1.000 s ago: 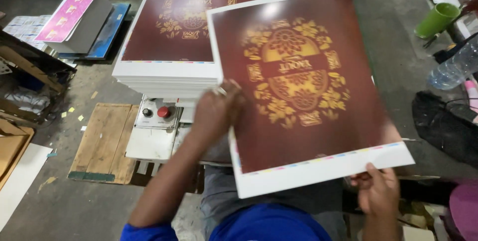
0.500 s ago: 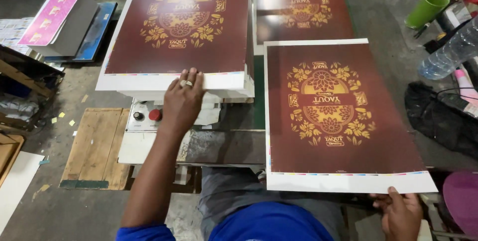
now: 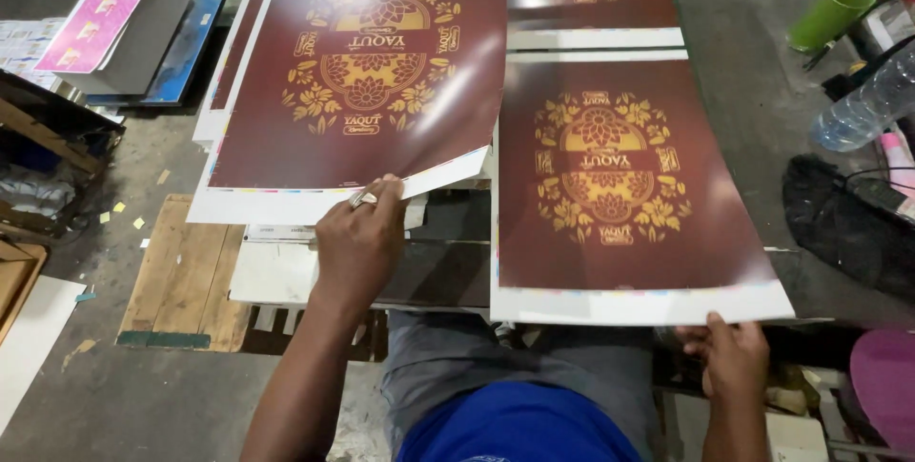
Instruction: The person repeatedly picks up printed sheets from a table and places them onto a growing stack. The sheets feature a maroon background with gold decorative patterns and the word 'YAQUT'. The person handles the sheets one at a time, aligning them before adding them to the pile.
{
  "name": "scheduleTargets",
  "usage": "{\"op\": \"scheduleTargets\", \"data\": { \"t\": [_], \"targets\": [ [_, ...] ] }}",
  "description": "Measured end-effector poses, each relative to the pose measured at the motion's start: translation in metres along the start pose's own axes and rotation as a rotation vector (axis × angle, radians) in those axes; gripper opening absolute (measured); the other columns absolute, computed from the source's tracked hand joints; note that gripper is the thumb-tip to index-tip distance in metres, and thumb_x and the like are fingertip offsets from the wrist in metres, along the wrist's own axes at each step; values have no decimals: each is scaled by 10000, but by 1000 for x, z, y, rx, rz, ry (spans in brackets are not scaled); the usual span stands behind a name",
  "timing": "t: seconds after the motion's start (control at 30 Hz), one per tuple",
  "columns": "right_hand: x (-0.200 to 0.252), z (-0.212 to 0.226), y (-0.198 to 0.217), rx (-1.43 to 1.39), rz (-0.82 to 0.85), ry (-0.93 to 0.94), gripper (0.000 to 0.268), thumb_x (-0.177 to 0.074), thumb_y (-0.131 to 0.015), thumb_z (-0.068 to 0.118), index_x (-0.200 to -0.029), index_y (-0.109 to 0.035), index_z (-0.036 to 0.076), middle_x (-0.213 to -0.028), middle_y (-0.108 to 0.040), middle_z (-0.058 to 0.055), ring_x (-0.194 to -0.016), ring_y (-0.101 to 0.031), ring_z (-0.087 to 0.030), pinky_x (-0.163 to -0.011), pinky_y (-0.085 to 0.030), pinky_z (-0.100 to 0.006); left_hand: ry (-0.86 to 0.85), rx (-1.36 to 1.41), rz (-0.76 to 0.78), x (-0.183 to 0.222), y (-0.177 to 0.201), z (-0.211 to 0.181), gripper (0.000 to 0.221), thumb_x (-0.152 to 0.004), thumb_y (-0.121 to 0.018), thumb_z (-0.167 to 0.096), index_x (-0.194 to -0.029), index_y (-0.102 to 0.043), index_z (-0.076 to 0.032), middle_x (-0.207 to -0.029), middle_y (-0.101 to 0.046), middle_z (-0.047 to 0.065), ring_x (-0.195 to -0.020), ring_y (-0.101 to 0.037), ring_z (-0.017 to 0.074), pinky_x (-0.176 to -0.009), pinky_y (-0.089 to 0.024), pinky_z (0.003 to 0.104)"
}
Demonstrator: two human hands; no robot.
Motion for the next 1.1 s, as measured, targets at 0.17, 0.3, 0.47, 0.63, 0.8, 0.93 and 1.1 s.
{"op": "scheduleTargets", "data": {
  "t": [0.17, 0.3, 0.47, 0.63, 0.8, 0.93, 1.1],
  "targets": [
    [-50, 16, -23, -11, 106, 37, 356, -1071, -540, 113, -1396, -471, -14, -1032, -695, -177, -765, -710, -241, -535, -512, -312, -8, 59, -19, 1, 0, -3, 152, -974, -690, -111, -1103, -684, -33, -1034, -775, 147, -934, -772, 285, -738, -609, 400],
    [-54, 20, -24, 4, 84, -48, 528, -1061, -537, 175, -1545, -364, 54, -1071, -719, -195, -763, -709, -210, -529, -501, -283, 7, 52, -19, -2, 18, -8, 173, -956, -696, -91, -1107, -692, -8, -1021, -777, 167, -907, -772, 287, -673, -590, 396],
    [-13, 15, -45, 4, 116, -94, 577, -1034, -557, 158, -1575, -397, 36, -1102, -733, -208, -771, -701, -203, -545, -497, -281, -108, 242, -32, 8, 13, -36, 211, -931, -683, -44, -1124, -689, 43, -1064, -770, 213, -914, -769, 309, -726, -622, 389],
    [58, 58, -126, 94, 332, -65, 453, -1017, -544, 206, -1431, -574, 24, -1069, -752, -184, -760, -697, -217, -590, -542, -333, -259, 422, -61, 27, -17, -105, 227, -994, -720, -131, -1158, -691, 24, -1087, -734, 203, -1020, -766, 336, -819, -649, 403],
    [89, 74, -169, -345, 755, 18, 357, -1018, -538, 175, -1319, -533, -18, -1109, -712, -120, -884, -715, -199, -693, -596, -365, -283, 413, 210, 25, -19, -157, 371, -892, -692, -154, -1186, -676, 71, -1254, -701, 260, -1213, -681, 383, -983, -585, 466],
    [66, 67, -148, -383, 523, 7, 389, -990, -603, 77, -1362, -505, 12, -1127, -689, -84, -960, -681, -172, -738, -554, -317, -306, 582, 249, 10, 1, -148, 414, -908, -731, -247, -1192, -671, 49, -1268, -677, 252, -1258, -634, 403, -1039, -523, 520],
    [37, 52, -78, -417, 389, 75, 223, -1071, -599, 92, -1273, -545, 14, -1010, -688, -120, -794, -663, -194, -581, -522, -342, -55, 336, 305, -24, 6, -78, 366, -902, -758, -255, -1167, -679, -17, -1163, -713, 213, -956, -722, 377, -779, -589, 452]
  ]
}}
Point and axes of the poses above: each hand's wrist, its own x-axis away from the middle knuckle, its own y-axis out of the back of the hand, z = x × y, the point moved 5 cm from there along -x, towards the middle knuckle
